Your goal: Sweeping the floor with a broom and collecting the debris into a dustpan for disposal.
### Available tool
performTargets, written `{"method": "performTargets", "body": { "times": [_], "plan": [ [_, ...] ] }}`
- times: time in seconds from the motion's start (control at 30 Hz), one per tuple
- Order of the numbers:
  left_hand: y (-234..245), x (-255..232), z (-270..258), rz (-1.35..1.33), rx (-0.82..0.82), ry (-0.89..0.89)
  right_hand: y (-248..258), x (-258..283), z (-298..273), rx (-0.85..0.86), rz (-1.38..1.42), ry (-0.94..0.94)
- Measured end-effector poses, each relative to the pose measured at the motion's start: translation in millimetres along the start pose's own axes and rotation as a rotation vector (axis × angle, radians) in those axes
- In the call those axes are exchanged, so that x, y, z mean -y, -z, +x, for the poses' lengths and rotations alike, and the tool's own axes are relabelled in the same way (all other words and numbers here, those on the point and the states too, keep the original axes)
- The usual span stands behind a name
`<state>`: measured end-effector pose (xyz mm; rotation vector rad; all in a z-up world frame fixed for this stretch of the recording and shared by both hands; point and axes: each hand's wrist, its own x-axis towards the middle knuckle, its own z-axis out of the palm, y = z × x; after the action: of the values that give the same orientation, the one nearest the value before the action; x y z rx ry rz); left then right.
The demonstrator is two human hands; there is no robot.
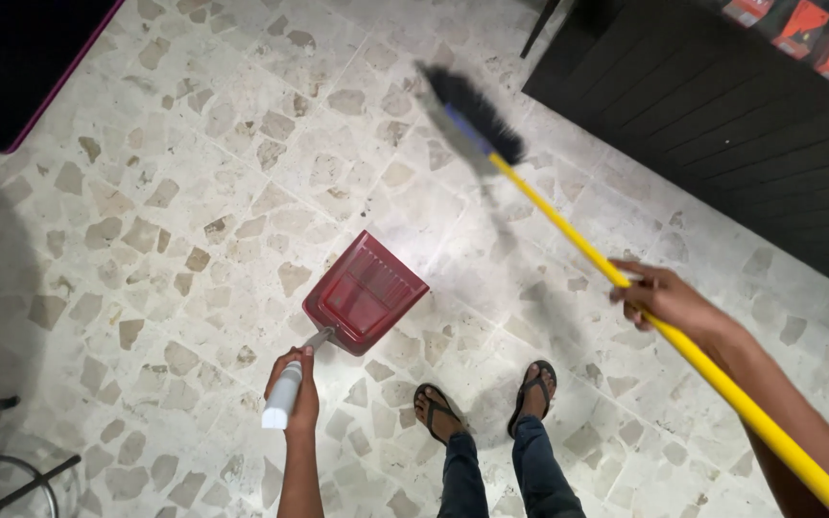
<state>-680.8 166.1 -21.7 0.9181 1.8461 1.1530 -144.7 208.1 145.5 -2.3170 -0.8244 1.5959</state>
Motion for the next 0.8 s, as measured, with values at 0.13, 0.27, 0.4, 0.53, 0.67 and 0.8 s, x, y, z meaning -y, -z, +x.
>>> {"method": "performTargets", "body": {
  "times": [0.13, 0.27, 0.4, 0.53, 0.67, 0.8],
  "plan": [
    [20.4, 7.7, 12.3, 0.071, -0.025, 0.035, 1.9, 22.7, 78.7, -0.147, -0.003, 0.045],
    [22.4, 29.6, 24.5, 0.148, -0.055, 0.01, -39.2, 19.0, 120.9, -0.158, -0.097, 0.035],
    [20.4, 50.8, 27.5, 0.031, -0.071, -0.115, -90.5, 5.8, 84.9, -0.001, -0.348, -0.043],
    [16.7, 42.3, 24.1, 0.007, -0.049, -0.168, -127.8, 8.9, -20.5, 0.202, -0.553, -0.145],
    [4.3, 39.0, 30.4, 0.003, -0.067, -0.191, -153.8, -40.5, -72.2, 0.308, -0.531, -0.136],
    [5.2, 39.8, 38.4, -0.081, -0.079, -0.148, -162.7, -122.4, -67.5, 0.434, -0.343, 0.152]
  ]
}}
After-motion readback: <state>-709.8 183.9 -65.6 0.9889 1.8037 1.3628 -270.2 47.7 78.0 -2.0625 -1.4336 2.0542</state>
